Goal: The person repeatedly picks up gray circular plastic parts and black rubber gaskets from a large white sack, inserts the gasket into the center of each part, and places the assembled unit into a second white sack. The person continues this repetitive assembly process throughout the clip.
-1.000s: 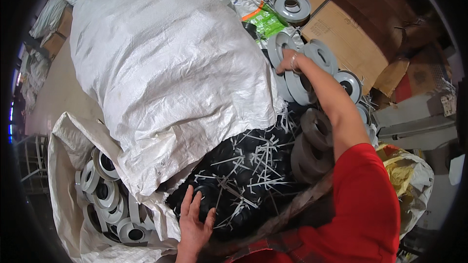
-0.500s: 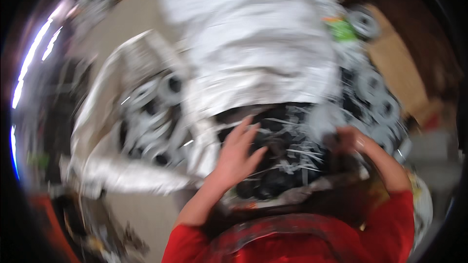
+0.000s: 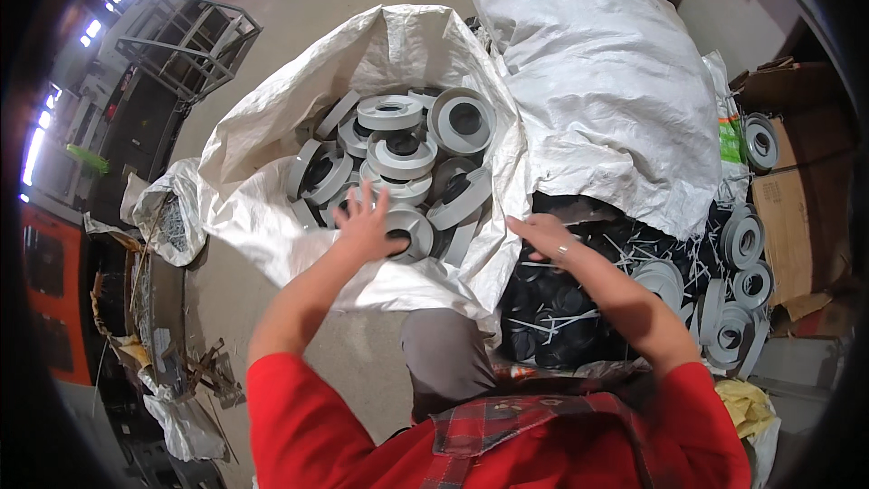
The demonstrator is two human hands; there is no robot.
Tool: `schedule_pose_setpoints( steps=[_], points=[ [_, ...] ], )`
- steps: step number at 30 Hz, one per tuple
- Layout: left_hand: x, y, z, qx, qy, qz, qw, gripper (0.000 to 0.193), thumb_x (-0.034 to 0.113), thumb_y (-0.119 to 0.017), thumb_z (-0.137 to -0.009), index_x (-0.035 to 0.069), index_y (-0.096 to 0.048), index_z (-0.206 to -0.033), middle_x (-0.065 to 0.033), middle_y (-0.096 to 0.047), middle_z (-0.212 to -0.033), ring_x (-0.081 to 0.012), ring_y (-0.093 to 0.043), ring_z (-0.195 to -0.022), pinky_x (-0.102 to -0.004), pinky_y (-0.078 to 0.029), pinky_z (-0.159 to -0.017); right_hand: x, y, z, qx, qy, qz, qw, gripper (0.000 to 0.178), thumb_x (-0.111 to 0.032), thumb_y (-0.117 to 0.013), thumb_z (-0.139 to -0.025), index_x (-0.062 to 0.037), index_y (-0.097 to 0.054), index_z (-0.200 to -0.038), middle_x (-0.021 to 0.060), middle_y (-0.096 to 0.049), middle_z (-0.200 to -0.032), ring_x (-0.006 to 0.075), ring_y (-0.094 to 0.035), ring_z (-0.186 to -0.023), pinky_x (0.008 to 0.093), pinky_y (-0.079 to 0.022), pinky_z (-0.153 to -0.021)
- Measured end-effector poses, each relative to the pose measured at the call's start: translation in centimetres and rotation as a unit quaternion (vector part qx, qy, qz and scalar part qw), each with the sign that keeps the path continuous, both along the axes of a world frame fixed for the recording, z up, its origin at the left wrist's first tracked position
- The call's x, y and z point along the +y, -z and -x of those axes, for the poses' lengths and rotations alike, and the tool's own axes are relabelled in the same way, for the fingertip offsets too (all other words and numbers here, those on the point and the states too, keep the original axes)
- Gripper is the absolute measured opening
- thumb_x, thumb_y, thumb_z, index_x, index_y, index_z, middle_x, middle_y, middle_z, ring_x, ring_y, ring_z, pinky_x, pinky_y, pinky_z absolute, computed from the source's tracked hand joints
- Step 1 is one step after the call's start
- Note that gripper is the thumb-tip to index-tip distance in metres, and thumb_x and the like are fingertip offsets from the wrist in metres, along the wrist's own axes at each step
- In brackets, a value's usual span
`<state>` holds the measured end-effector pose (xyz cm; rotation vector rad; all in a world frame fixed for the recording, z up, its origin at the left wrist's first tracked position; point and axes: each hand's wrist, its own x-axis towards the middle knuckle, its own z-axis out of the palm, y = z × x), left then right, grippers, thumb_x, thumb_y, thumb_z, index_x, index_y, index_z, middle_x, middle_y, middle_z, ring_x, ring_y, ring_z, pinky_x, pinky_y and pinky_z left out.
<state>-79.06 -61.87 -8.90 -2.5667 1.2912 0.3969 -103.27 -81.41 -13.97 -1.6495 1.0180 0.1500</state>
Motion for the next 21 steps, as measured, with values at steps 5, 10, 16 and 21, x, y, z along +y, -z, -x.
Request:
schedule_pose_setpoints(
  steps=[5,10,16,21],
  points=[
    [19.2,5.0,-10.7,0.069,-0.043,-0.071,0.994,0.132,0.063,-0.077,-0.050,0.012,-0.005,-0.148,-0.0284,-0.003,-0.150,-0.0480,-0.004,-0.138,-0.0535,-0.011,-0.111,4.6,3.3,-9.2,0.011,0.015,0.264,0.964,0.041,-0.032,-0.057,-0.081,0.0071,-0.063,-0.091,0.0228,-0.063,-0.102,0.0371,-0.062,-0.092,0.0394,-0.051,-0.079],
    [20.3,2.2,-11.1,0.070,-0.136,-0.177,0.972,0.125,0.055,-0.079,-0.055,0.002,-0.012,-0.146,-0.0298,-0.023,-0.145,-0.0418,-0.022,-0.135,-0.0460,-0.018,-0.111,7.4,-4.6,-13.8,-0.213,-0.177,0.206,0.938,0.011,-0.007,-0.058,-0.072,-0.0025,-0.066,-0.078,0.0156,-0.065,-0.073,0.0232,-0.064,-0.066,0.0353,-0.052,-0.063],
    [13.2,3.0,-7.4,0.285,-0.107,0.174,0.937,0.067,0.023,-0.069,-0.077,-0.008,-0.043,-0.131,-0.0239,-0.054,-0.124,-0.0285,-0.054,-0.113,-0.0354,-0.043,-0.093,10.7,-5.3,-6.4,-0.252,-0.036,0.230,0.939,0.014,-0.008,-0.051,-0.072,-0.0028,-0.061,-0.080,0.0192,-0.064,-0.082,0.0371,-0.062,-0.080,0.0440,-0.048,-0.072],
    [4.9,-3.6,2.3,0.300,0.028,0.279,0.912,0.055,0.015,-0.065,-0.081,-0.005,-0.047,-0.129,-0.0215,-0.056,-0.124,-0.0275,-0.054,-0.115,-0.0354,-0.042,-0.095,8.3,-4.1,5.9,-0.152,0.007,0.382,0.912,0.018,-0.013,-0.051,-0.074,-0.0046,-0.066,-0.079,0.0169,-0.064,-0.088,0.0341,-0.060,-0.087,0.0438,-0.049,-0.077]
  ],
)
